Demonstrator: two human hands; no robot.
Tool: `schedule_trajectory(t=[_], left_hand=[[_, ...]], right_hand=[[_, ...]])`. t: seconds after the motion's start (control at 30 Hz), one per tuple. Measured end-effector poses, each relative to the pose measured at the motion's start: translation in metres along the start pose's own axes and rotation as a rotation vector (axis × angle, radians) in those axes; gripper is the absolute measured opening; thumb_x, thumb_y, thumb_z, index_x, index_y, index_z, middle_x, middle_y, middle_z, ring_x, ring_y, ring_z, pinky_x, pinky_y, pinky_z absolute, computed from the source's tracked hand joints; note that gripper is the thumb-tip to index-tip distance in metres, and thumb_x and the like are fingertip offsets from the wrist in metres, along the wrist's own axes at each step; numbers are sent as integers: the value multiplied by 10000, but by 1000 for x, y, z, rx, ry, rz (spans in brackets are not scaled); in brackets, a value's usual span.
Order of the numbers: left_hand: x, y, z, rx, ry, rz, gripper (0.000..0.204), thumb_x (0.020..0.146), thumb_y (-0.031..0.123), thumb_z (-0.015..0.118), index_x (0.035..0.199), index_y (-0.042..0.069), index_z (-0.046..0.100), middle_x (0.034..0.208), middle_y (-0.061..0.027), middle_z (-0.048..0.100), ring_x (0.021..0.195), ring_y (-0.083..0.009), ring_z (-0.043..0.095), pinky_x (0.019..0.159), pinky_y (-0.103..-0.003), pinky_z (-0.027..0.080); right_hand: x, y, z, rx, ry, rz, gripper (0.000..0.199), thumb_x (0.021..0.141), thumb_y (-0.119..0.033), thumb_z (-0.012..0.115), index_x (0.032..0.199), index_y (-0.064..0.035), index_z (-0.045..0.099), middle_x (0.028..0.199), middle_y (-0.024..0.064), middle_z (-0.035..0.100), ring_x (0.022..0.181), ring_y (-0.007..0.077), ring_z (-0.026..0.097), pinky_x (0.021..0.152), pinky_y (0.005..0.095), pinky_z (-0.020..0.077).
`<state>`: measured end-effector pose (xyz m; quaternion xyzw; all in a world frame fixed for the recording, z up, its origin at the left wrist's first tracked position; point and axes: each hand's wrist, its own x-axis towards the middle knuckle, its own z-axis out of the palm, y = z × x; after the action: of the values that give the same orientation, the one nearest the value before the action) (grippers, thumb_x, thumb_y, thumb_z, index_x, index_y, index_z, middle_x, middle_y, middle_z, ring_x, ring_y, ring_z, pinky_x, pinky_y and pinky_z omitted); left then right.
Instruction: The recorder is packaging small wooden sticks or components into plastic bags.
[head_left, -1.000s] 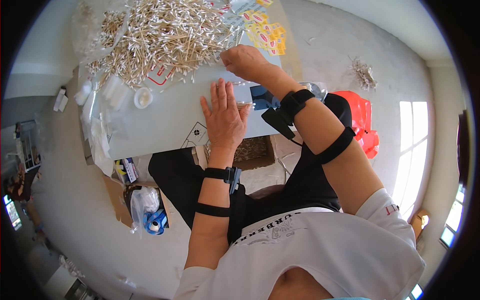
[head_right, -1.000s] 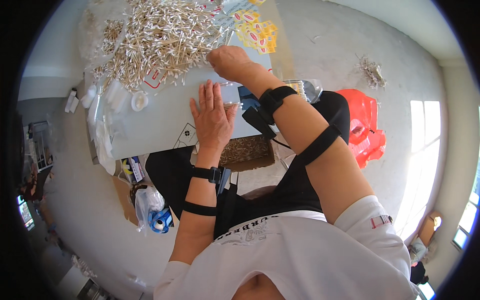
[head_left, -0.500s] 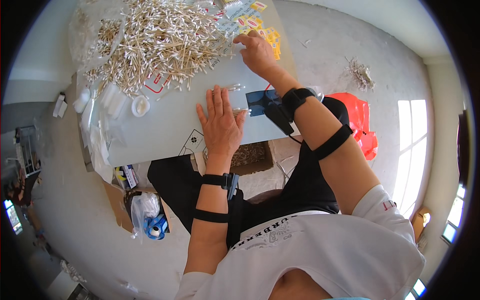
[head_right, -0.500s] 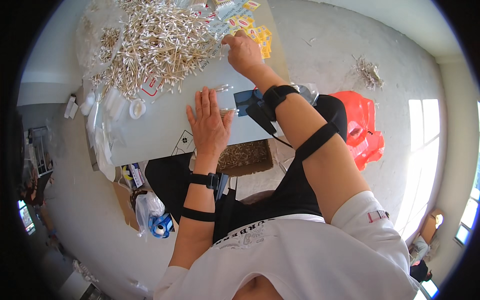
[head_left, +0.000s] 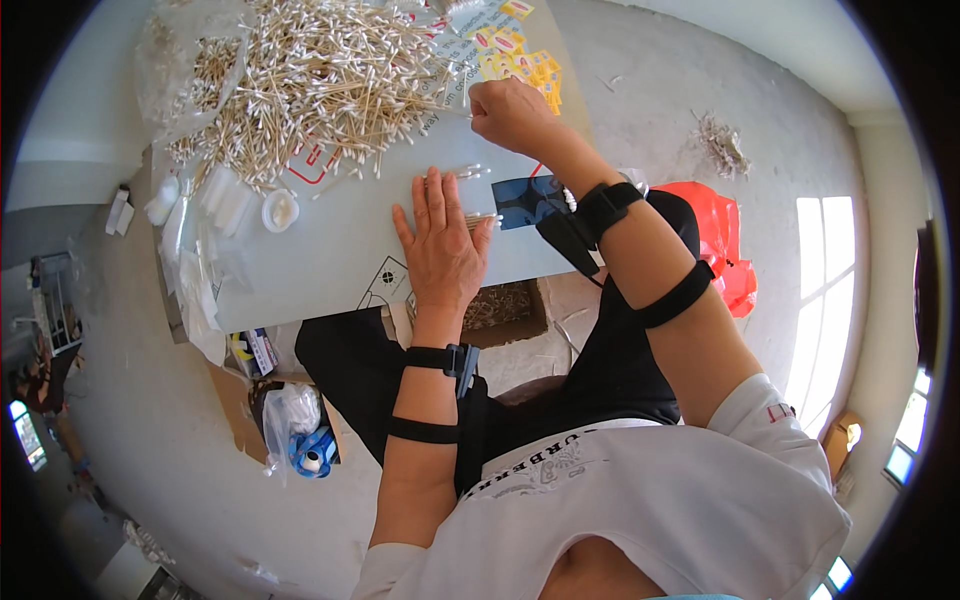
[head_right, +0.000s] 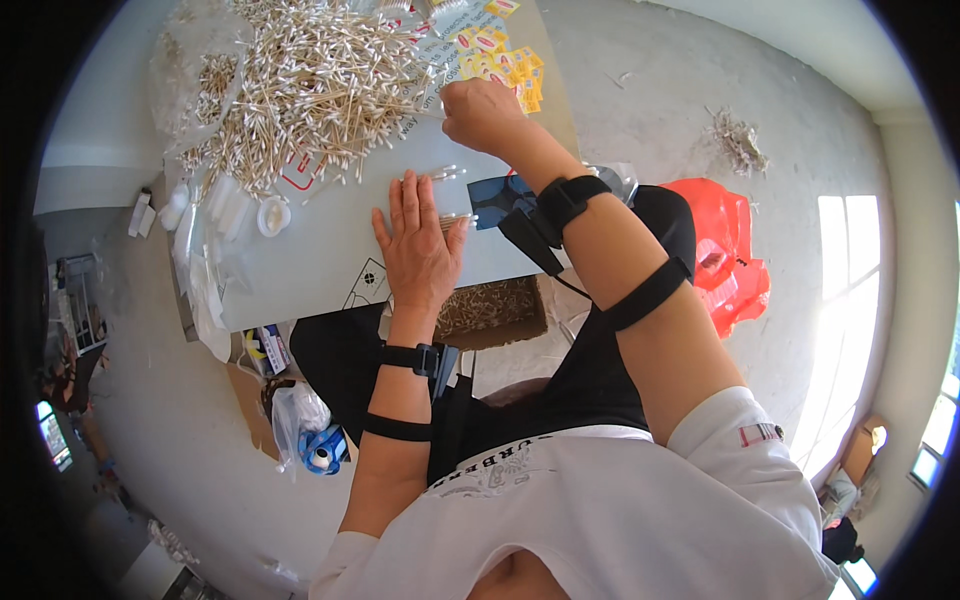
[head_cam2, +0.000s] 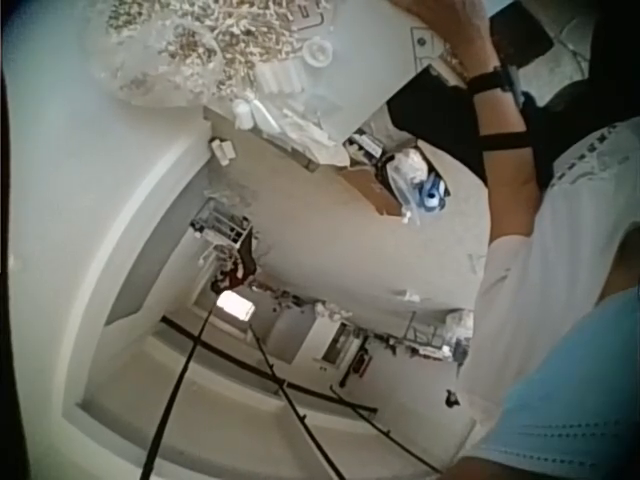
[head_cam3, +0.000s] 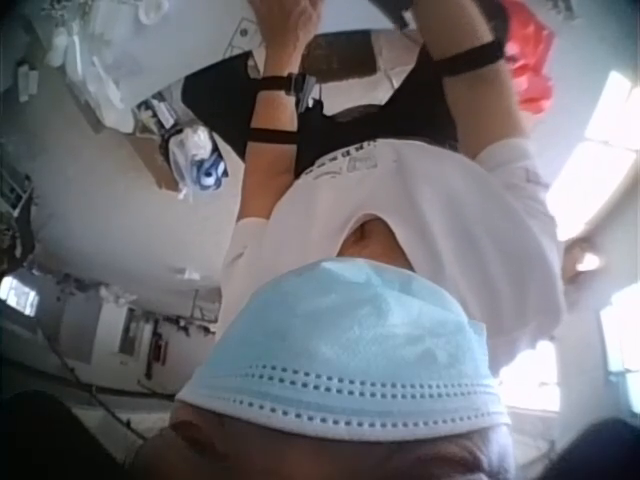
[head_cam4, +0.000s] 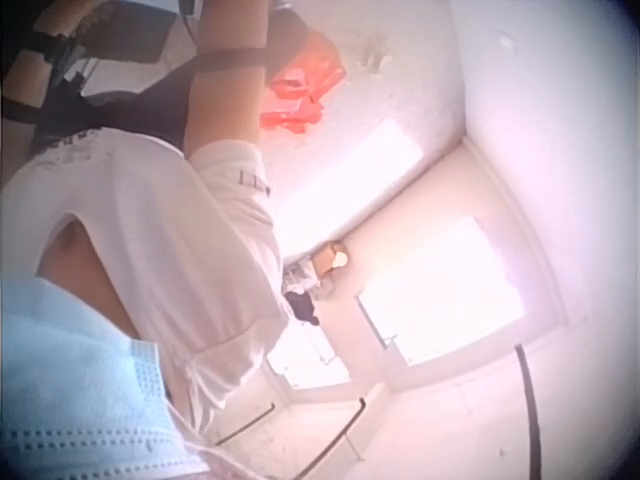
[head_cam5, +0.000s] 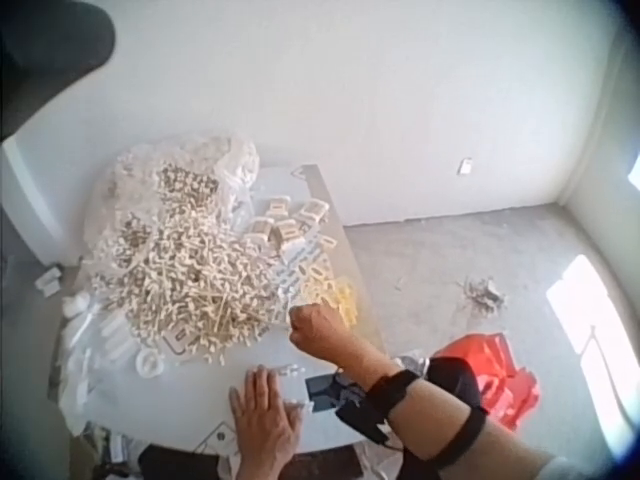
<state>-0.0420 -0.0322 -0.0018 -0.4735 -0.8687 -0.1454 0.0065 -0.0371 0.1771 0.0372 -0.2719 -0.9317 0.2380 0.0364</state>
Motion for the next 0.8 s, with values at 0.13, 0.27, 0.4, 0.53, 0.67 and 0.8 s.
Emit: schedule_trajectory(t=[0.13,0.27,0.4,0.53,0.67,0.8], left_hand=[[2,2,1,-3,9,11,685,945,455,507,1456,30,341,1543,-125,297,1444,-301,237,1143,-567,143],[3,4,2,-21,16,13,691,939,452,521,1455,28,343,1542,-133,307,1443,-304,243,1145,-567,140],[1,2,3,-27,39,11,691,934,442,535,1452,26,345,1539,-150,307,1439,-319,250,1144,-569,144],[1,2,3,-34,47,19,688,936,443,534,1448,23,348,1538,-162,305,1439,-332,247,1143,-572,148],[1,2,2,-36,31,24,682,936,444,532,1439,18,357,1540,-169,298,1441,-340,237,1145,-571,147],[0,1,3,-33,39,24,695,937,446,530,1447,12,341,1545,-175,285,1444,-346,225,1147,-571,144]], right_hand=[[-21,10,6,113,-61,-83,51,746,-91,626,761,-42,623,786,119,641,814,315,633,691,399,494],[-31,13,26,178,78,-240,45,785,-94,631,792,-51,644,793,118,628,795,315,625,692,404,491],[-37,8,32,275,109,-294,56,784,-111,644,803,-61,660,808,107,617,799,311,623,700,388,494],[-41,9,33,313,94,-266,53,779,-113,651,807,-72,670,811,96,615,806,301,625,702,372,497],[-43,11,34,332,75,-262,52,771,-112,658,807,-75,670,822,86,617,807,290,628,703,369,497],[-45,8,36,310,97,-249,51,766,-110,662,806,-81,673,834,76,620,812,280,632,705,365,497]])
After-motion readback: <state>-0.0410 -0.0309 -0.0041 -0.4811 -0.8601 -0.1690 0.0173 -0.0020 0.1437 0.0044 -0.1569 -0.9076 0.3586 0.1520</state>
